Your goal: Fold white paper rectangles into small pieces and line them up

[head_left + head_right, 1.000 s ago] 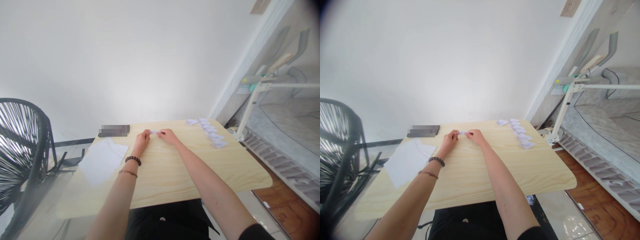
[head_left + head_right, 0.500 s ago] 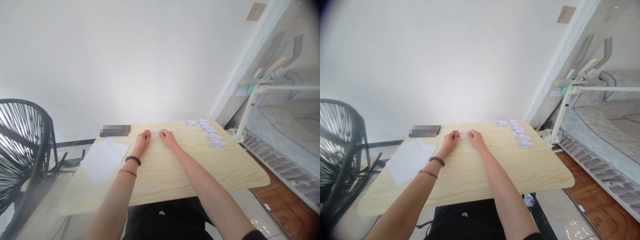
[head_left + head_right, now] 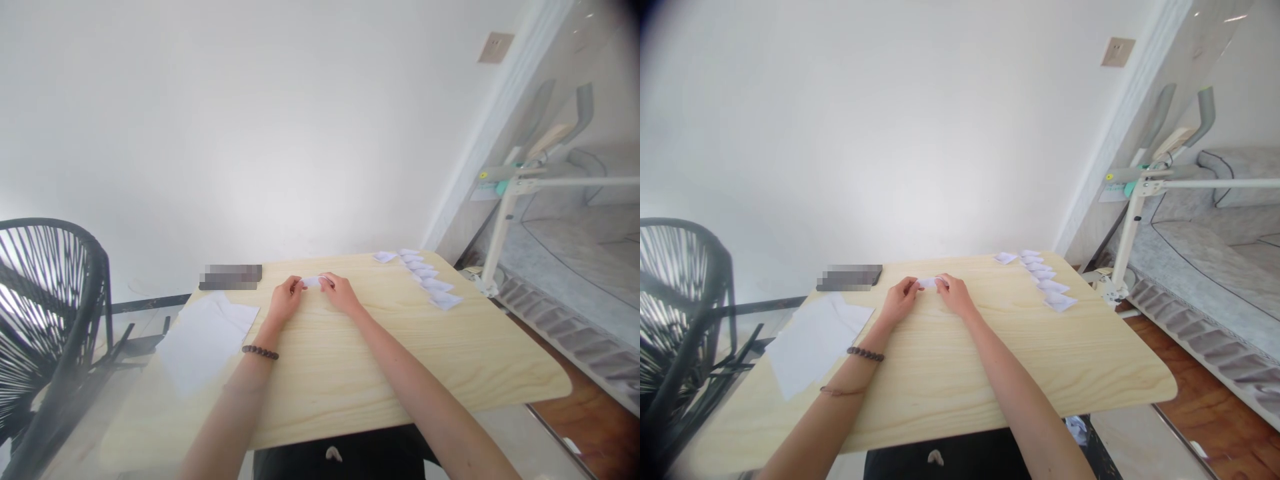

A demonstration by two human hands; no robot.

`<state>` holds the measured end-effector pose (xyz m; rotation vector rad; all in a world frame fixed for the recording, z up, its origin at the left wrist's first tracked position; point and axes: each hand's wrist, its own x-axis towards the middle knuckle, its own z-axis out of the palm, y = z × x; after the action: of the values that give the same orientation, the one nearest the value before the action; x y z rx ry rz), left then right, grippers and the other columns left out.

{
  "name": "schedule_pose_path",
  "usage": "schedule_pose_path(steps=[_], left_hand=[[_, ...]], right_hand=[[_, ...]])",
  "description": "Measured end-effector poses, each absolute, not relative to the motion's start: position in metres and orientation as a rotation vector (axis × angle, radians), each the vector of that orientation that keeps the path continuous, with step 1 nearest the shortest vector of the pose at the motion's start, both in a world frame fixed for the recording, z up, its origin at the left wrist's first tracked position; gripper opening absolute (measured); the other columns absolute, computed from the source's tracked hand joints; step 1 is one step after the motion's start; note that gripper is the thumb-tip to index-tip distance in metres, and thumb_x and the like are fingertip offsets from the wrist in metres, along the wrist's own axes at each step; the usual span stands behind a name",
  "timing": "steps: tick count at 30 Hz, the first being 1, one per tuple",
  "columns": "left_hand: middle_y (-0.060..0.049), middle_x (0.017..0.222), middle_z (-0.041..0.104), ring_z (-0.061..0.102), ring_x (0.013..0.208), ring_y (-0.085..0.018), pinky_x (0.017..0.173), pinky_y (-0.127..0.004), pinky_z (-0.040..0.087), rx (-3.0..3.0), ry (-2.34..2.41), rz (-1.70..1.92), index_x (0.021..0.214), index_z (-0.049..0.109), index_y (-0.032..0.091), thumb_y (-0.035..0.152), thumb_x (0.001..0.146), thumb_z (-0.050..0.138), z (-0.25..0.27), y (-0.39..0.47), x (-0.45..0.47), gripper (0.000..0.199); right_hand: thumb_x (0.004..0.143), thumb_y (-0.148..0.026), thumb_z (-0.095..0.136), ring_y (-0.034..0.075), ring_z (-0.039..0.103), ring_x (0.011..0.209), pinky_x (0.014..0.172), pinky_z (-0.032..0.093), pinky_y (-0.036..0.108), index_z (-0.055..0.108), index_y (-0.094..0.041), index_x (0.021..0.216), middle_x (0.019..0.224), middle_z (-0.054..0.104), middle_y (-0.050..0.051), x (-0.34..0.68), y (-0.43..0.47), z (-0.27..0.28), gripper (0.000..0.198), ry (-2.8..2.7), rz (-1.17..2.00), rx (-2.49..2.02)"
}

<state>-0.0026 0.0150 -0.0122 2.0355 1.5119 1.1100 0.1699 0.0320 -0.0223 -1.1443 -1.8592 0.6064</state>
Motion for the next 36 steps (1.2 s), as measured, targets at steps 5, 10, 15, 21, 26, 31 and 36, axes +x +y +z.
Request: schedule_pose_path(steps=[5, 10, 15, 21, 26, 31, 36], left_hand=[[-0.003, 0.076, 0.066, 0.054, 0.062, -0.013, 0.057, -0.022, 0.039, 1.999, 1.367, 1.041, 0.097, 0.056, 0.017, 0.041, 0.079, 0.042, -0.011, 0.012, -0.001, 0.033], [0.000, 0.061, 0.060, 0.047, 0.051, -0.011, 0.051, -0.021, 0.035, 1.959, 1.359, 1.020, 0.078, 0.062, 0.016, 0.047, 0.080, 0.036, -0.006, 0.005, -0.002, 0.041], [-0.001, 0.065, 0.060, 0.052, 0.059, -0.013, 0.055, -0.022, 0.037, 1.921, 1.362, 1.072, 0.082, 0.063, 0.015, 0.048, 0.080, 0.036, -0.002, 0.001, -0.002, 0.043], [-0.002, 0.068, 0.060, 0.055, 0.065, -0.015, 0.059, -0.023, 0.040, 1.814, 1.304, 1.121, 0.097, 0.061, 0.014, 0.047, 0.077, 0.043, -0.003, 0.000, -0.002, 0.042], [-0.004, 0.074, 0.062, 0.057, 0.069, -0.014, 0.065, -0.025, 0.043, 1.665, 1.221, 1.140, 0.102, 0.058, 0.014, 0.042, 0.072, 0.053, -0.006, 0.001, -0.007, 0.042], [-0.006, 0.090, 0.062, 0.057, 0.070, -0.014, 0.066, -0.026, 0.044, 1.619, 1.194, 1.130, 0.105, 0.054, 0.015, 0.036, 0.067, 0.060, -0.011, 0.005, -0.010, 0.043], [-0.007, 0.106, 0.058, 0.056, 0.063, -0.012, 0.061, -0.025, 0.044, 1.668, 1.314, 1.171, 0.101, 0.055, 0.016, 0.036, 0.061, 0.064, -0.012, 0.005, -0.007, 0.046]], right_hand=[[0.084, -0.036, 0.037, 0.010, 0.050, 0.055, 0.056, 0.037, 0.021, 0.060, -0.017, 0.093, 0.061, 0.058, 0.000, 0.171, 0.029, -0.021, 0.031, -1.869, 0.621, -1.124], [0.083, -0.035, 0.039, 0.010, 0.050, 0.058, 0.059, 0.037, 0.021, 0.061, -0.018, 0.087, 0.065, 0.059, 0.000, 0.171, 0.023, -0.018, 0.028, -1.941, 0.583, -1.074], [0.083, -0.035, 0.040, 0.011, 0.051, 0.065, 0.060, 0.037, 0.021, 0.062, -0.015, 0.084, 0.074, 0.061, 0.002, 0.171, 0.020, -0.016, 0.030, -1.897, 0.565, -1.054], [0.083, -0.035, 0.041, 0.011, 0.050, 0.067, 0.062, 0.038, 0.022, 0.063, -0.016, 0.083, 0.076, 0.059, 0.003, 0.171, 0.021, -0.019, 0.029, -1.901, 0.542, -1.056], [0.081, -0.034, 0.044, 0.011, 0.052, 0.070, 0.063, 0.040, 0.023, 0.063, -0.018, 0.093, 0.083, 0.059, 0.005, 0.172, 0.021, -0.019, 0.027, -1.889, 0.599, -1.035], [0.075, -0.030, 0.052, 0.009, 0.050, 0.061, 0.062, 0.042, 0.023, 0.059, -0.020, 0.101, 0.082, 0.059, 0.002, 0.175, 0.017, -0.016, 0.029, -1.875, 0.663, -1.043], [0.070, -0.029, 0.056, 0.007, 0.048, 0.054, 0.054, 0.040, 0.020, 0.048, -0.021, 0.113, 0.075, 0.054, -0.002, 0.177, 0.018, -0.018, 0.044, -1.787, 0.815, -1.058]])
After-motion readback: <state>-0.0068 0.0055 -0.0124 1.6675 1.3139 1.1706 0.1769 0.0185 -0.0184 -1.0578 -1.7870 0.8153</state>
